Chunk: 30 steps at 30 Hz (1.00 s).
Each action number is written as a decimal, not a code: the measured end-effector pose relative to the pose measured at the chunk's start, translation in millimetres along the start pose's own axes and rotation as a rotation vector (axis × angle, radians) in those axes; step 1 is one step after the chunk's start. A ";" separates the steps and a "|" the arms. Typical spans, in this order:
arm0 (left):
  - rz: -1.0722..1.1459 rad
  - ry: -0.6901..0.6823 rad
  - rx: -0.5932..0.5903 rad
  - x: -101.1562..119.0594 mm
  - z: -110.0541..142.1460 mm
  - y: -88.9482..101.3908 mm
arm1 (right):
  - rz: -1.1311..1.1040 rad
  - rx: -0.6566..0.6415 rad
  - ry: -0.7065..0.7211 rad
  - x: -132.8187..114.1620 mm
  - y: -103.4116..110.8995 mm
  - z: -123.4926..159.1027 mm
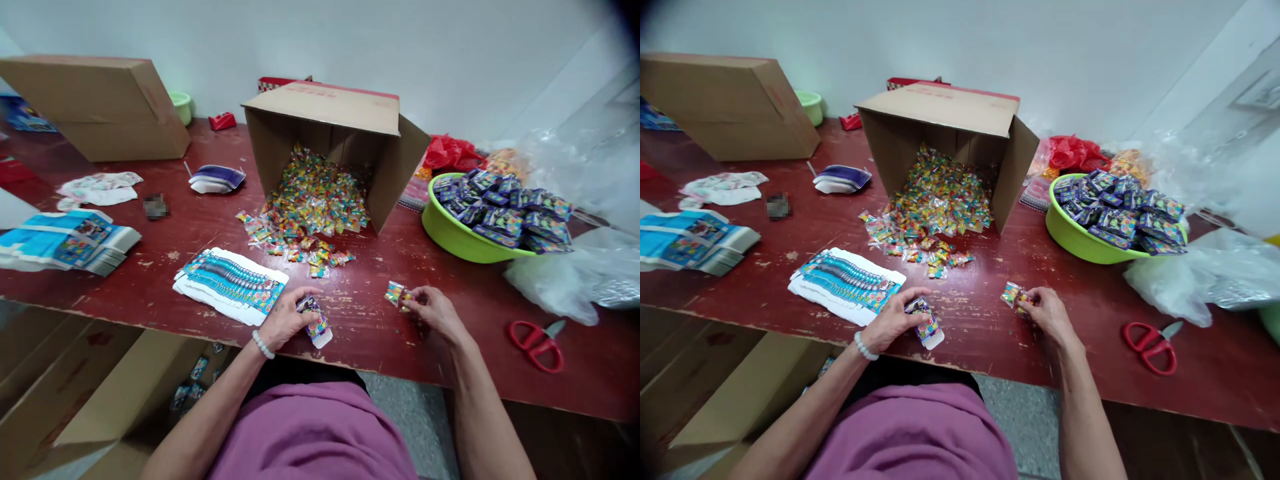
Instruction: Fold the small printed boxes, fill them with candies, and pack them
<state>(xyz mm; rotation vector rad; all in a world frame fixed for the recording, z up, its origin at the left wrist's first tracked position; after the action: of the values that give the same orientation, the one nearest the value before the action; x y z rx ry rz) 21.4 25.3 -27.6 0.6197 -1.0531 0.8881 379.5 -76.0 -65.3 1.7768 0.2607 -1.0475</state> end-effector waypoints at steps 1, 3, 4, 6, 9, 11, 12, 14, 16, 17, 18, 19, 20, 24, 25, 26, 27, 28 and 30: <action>-0.058 0.010 -0.029 2.1 0.6 3.4 | -0.020 0.006 -0.022 -0.9 1.8 0.3; -0.114 0.039 -0.037 6.1 2.6 10.6 | -0.051 0.023 -0.056 -4.1 7.4 1.6; -0.103 0.053 -0.018 7.6 3.8 13.7 | -0.081 0.046 -0.069 -7.3 10.7 3.2; 0.009 0.082 0.021 9.3 6.2 16.4 | -0.232 0.101 -0.103 -20.2 14.6 9.3; 0.308 0.121 -0.007 9.7 9.6 7.9 | -0.619 0.105 -0.141 -60.9 3.7 25.7; 0.457 0.124 -0.051 9.9 12.5 -3.1 | -0.760 0.026 -0.115 -97.9 -14.5 38.3; 0.501 0.124 -0.081 10.1 14.3 -8.8 | -0.793 0.004 -0.094 -115.9 -24.6 44.1; 0.540 0.118 -0.157 10.2 18.4 -18.1 | -0.812 -0.007 -0.018 -146.3 -42.4 53.3; 0.521 0.112 -0.256 9.9 22.7 -23.3 | -0.784 -0.024 0.048 -166.0 -54.5 58.4; 0.491 0.111 -0.298 9.8 24.6 -24.1 | -0.762 -0.038 0.071 -171.9 -58.0 59.5; 0.449 0.110 -0.329 9.7 26.2 -23.9 | -0.737 -0.052 0.088 -175.6 -60.0 59.8; 0.400 0.109 -0.349 10.0 27.4 -22.9 | -0.712 -0.064 0.101 -177.6 -60.9 59.5; 0.346 0.105 -0.358 10.8 28.2 -21.7 | -0.690 -0.068 0.114 -178.4 -60.9 59.0; 0.199 0.006 -0.330 19.7 29.1 -19.0 | -0.595 -0.076 0.179 -177.5 -61.0 58.3; 0.184 -0.014 -0.327 22.2 29.1 -19.7 | -0.552 -0.104 0.211 -177.8 -62.0 58.9; 0.179 -0.025 -0.326 24.2 29.1 -21.0 | -0.494 -0.152 0.254 -178.6 -63.4 59.7; 0.184 -0.025 -0.320 25.6 29.0 -22.3 | -0.429 -0.208 0.311 -179.9 -64.9 60.8; 0.200 -0.018 -0.309 26.5 28.7 -23.7 | -0.369 -0.261 0.374 -181.5 -66.2 61.8; 0.265 0.006 -0.272 27.1 27.7 -25.6 | -0.306 -0.298 0.485 -184.5 -67.1 63.4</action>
<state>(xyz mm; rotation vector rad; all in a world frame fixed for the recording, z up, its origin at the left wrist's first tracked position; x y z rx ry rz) 36.3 -1.3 7.5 0.2527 -1.2435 0.9525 195.1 -46.5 22.3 1.7236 0.9634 -0.7181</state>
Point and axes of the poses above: each hand's wrist, its own z-axis away from the middle knuckle, its own y-axis out of the back of the hand, x = y × z, the point moved 2 cm from there along -z, towards the middle knuckle, and after that the axes turned 7 degrees about y, right-handed, at the moved point
